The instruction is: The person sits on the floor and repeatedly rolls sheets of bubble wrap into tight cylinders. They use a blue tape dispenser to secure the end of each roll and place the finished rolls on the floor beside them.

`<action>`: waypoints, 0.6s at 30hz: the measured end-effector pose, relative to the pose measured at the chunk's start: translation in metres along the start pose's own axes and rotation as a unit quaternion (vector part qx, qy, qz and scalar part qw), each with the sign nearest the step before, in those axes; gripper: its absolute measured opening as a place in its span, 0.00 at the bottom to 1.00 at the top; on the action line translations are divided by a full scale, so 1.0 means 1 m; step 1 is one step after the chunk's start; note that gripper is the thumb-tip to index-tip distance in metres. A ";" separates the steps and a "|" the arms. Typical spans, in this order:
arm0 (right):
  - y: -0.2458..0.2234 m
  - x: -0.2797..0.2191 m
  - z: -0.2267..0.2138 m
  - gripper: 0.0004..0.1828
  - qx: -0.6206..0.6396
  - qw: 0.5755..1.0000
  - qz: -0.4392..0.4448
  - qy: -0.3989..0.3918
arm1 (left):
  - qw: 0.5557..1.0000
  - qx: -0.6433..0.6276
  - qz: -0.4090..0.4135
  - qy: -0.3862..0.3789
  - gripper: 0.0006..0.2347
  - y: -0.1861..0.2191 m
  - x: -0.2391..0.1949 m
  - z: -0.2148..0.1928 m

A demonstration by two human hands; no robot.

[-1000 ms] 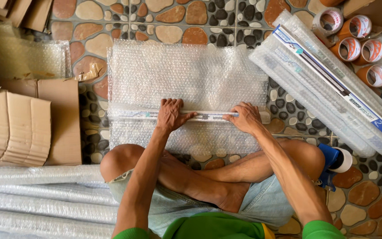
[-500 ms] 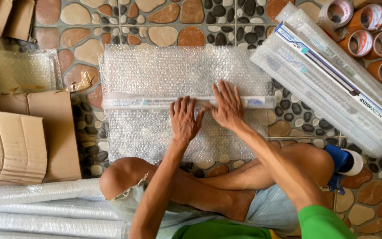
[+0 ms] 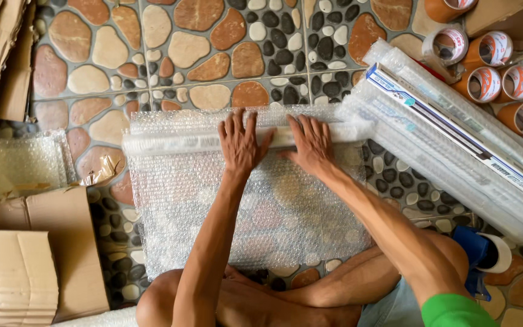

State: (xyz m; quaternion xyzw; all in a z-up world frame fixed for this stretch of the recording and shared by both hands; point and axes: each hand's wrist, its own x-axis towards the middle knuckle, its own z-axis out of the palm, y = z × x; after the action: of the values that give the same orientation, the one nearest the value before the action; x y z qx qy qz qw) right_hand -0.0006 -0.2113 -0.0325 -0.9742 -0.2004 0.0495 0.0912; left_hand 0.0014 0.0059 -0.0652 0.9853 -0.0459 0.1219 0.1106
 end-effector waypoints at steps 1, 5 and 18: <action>0.006 0.012 0.001 0.58 0.000 1.000 0.004 0.003 | 1.000 0.000 0.005 0.001 0.30 0.004 -0.003 -0.013; 0.025 0.052 -0.009 0.45 0.098 0.991 -0.012 -0.090 | 0.973 0.086 0.054 -0.209 0.31 0.002 0.002 -0.040; -0.071 -0.149 -0.222 0.46 0.386 0.891 -0.071 -0.229 | 0.910 0.230 0.319 -0.132 0.13 0.019 -0.076 -0.272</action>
State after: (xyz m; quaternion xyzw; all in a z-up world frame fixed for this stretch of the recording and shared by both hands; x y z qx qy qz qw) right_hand -0.1341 -0.2417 0.2072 -0.8069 -0.2491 0.3386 0.4151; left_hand -0.1366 0.0548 0.1769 0.9235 -0.3425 0.0271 -0.1705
